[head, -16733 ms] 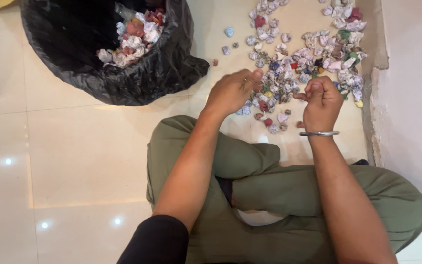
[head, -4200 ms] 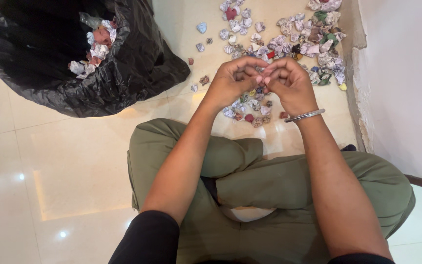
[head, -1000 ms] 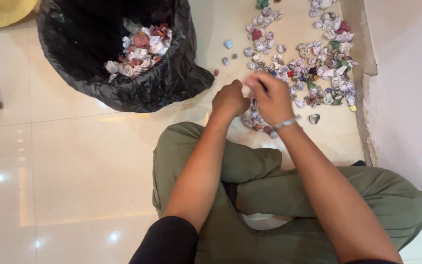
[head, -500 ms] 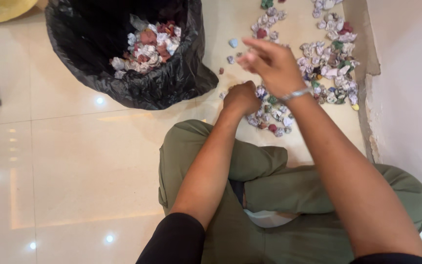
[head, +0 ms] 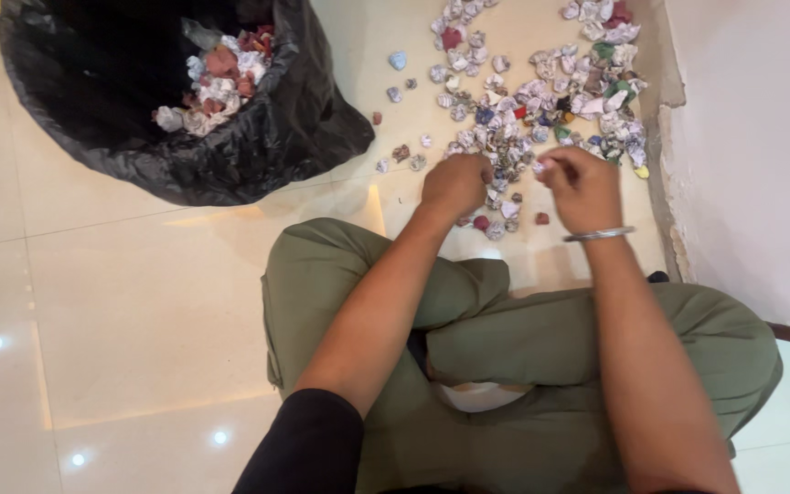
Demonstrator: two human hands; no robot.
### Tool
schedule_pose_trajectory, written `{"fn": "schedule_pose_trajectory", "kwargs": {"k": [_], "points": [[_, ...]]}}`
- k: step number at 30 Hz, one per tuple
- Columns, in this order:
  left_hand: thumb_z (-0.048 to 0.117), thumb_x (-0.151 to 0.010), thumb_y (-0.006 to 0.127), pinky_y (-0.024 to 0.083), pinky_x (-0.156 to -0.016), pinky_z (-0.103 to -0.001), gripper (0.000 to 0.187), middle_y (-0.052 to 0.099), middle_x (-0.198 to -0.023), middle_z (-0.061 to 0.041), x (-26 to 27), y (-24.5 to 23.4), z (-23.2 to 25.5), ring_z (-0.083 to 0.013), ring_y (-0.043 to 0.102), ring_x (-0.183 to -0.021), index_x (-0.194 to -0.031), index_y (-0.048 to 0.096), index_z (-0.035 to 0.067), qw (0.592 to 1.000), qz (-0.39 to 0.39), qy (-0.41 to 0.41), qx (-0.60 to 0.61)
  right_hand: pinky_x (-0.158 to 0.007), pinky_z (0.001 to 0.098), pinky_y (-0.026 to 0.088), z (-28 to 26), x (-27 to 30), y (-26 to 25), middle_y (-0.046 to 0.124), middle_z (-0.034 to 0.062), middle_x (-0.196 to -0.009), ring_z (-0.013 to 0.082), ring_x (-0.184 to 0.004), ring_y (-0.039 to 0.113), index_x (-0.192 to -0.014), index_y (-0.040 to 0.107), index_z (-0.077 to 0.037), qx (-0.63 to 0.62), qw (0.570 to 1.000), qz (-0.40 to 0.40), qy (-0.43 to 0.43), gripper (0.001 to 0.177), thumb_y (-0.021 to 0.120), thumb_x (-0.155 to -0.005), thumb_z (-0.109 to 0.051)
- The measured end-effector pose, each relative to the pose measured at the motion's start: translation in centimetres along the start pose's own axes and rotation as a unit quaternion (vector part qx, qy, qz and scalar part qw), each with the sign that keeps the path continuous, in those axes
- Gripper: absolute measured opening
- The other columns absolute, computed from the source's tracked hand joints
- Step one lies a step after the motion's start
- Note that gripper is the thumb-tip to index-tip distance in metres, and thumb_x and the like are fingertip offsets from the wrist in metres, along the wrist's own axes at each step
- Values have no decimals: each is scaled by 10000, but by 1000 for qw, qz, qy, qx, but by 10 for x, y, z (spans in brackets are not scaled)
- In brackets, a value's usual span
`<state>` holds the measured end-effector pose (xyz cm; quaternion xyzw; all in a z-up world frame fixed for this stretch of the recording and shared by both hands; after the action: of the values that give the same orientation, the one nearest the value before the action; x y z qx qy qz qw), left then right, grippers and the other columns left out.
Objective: The person sits on the floor and picks up small, colorful candy wrappers from a pile. They unwrap each wrapper by hand and place the contents into a black plastic bag. The person continues this process, clearing the pile of wrappers from the floor.
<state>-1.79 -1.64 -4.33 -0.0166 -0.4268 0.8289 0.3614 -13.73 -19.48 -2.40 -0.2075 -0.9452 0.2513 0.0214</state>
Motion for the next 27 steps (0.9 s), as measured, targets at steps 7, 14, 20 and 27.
{"fn": "schedule_pose_trajectory", "kwargs": {"k": [7,14,20,27], "points": [[172,-686,835,554,-820,-463,303,727,-1018,-128,3,17,7,-328,699,-983,-963,729,105,997,-12,6,-71,-643,329,539,-44,-14,9,729,130,-797,209,-668,698,-989,746,-1,124,989,-50,-67,66,700,-950,-29],[161,-795,822,578,-769,-365,158,771,-923,-85,-4,7,0,-235,745,-844,-933,760,114,996,22,35,80,-693,304,578,-32,-21,13,754,104,-839,174,-736,743,-1024,740,-17,71,995,-62,-44,139,645,-934,30],[43,-903,752,613,-738,-282,172,745,-945,-93,-19,-11,-9,-144,723,-837,-1060,692,3,889,-49,54,453,-690,268,568,-33,-19,15,759,86,-907,123,-765,710,-1137,744,-48,13,997,-66,-22,273,727,-881,47],[32,-887,761,594,-724,-279,454,738,-922,-95,-10,-37,-3,-145,719,-814,-1247,485,50,836,-83,30,541,-702,241,552,-52,-20,15,723,33,-925,78,-790,657,-1176,744,-72,-92,993,-76,-16,279,768,-909,6]]}}
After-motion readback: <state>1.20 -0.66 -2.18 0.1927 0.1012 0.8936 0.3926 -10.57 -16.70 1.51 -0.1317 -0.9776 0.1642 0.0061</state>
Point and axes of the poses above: each hand's wrist, its own x-axis away from the middle knuckle, its own y-axis out of the palm, z = x × y, the point moved 1 cm from there along -x, towards the middle knuckle
